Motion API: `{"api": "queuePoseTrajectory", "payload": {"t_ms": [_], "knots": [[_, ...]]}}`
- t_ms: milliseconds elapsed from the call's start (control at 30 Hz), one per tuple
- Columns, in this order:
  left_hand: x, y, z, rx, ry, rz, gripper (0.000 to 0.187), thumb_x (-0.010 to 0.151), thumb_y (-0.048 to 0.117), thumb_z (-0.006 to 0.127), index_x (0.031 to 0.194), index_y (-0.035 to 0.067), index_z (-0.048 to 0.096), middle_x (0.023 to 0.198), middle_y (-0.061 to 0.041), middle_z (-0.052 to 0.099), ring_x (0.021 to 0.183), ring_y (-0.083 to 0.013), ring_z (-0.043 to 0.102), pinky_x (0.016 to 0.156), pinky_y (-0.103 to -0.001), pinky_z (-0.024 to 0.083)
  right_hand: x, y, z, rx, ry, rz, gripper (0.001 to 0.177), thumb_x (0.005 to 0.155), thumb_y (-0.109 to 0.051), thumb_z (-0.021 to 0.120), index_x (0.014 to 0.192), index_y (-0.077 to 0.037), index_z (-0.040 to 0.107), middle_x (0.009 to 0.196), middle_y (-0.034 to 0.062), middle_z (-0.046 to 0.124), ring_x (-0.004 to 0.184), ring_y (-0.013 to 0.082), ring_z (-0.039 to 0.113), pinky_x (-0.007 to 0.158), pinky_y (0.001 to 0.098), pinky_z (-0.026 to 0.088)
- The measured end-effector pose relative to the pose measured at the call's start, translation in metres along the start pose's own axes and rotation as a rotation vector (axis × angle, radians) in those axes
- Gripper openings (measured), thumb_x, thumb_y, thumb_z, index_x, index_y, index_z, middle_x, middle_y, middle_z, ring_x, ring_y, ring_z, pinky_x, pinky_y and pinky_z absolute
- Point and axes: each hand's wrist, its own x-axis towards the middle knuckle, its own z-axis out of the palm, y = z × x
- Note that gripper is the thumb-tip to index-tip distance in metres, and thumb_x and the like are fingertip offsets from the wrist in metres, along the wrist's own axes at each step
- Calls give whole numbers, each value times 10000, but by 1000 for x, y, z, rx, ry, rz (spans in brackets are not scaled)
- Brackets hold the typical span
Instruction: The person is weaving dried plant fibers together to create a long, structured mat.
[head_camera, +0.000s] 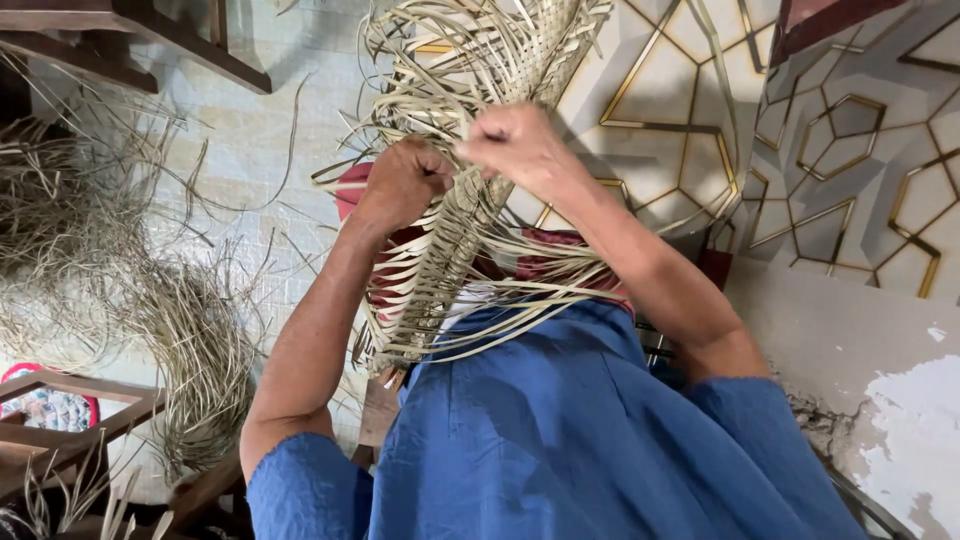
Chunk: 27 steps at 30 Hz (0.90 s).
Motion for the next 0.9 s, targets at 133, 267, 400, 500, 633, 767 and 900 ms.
{"api": "queuePoseTrajectory", "payload": {"t_ms": [133, 267, 400, 500, 633, 767, 900], "knots": [[6, -3, 2, 438, -7, 85, 47, 821, 149, 783, 848, 186, 795, 880, -74, 623, 881, -396, 668, 756, -533, 546, -22, 45, 11, 43, -158, -169, 55, 894, -101, 753, 873, -51, 746, 739, 108, 706, 724, 195, 670, 707, 362, 550], [15, -18, 16, 643, -5, 48, 150, 861, 173, 717, 844, 299, 796, 855, 11, 642, 865, -312, 710, 749, -497, 569, -9, 86, 33, 147, -177, -221, 98, 871, -139, 765, 809, -74, 726, 696, 35, 691, 727, 119, 611, 720, 296, 504], [7, -34, 11, 126, -14, 174, 111, 891, 63, 693, 814, 123, 745, 774, -85, 596, 796, -365, 675, 721, -482, 518, -1, 102, 43, 226, -173, -203, 109, 875, -101, 781, 799, -57, 717, 683, 54, 716, 692, 79, 630, 657, 251, 542], [7, -52, 24, -95, 40, 263, 267, 961, 112, 699, 699, 82, 656, 652, -83, 544, 696, -258, 592, 683, -393, 475, -9, 91, 40, 306, -164, -210, 139, 867, -67, 791, 800, -11, 683, 681, 71, 680, 680, 104, 650, 669, 270, 592], [10, -71, 38, -108, 123, 258, 288, 924, 131, 719, 661, 69, 620, 613, -83, 503, 642, -217, 540, 622, -382, 440, -10, 81, 25, 351, -175, -397, 107, 872, -16, 800, 943, -46, 726, 846, 87, 727, 812, 155, 676, 777, 344, 585], [8, -67, 36, -111, 141, 309, 183, 933, 85, 714, 754, 60, 685, 674, -118, 547, 691, -289, 596, 658, -397, 466, -25, 38, 4, 248, -109, -276, 86, 986, -64, 685, 909, -30, 701, 654, 72, 645, 580, 128, 616, 564, 261, 577], [3, -52, 31, -120, 147, 329, 150, 918, 59, 735, 776, 53, 688, 706, -119, 563, 712, -301, 610, 672, -399, 469, 2, 95, 42, 75, -113, -112, 275, 931, -146, 644, 679, -48, 688, 496, 23, 583, 462, 140, 576, 516, 294, 497]]}}
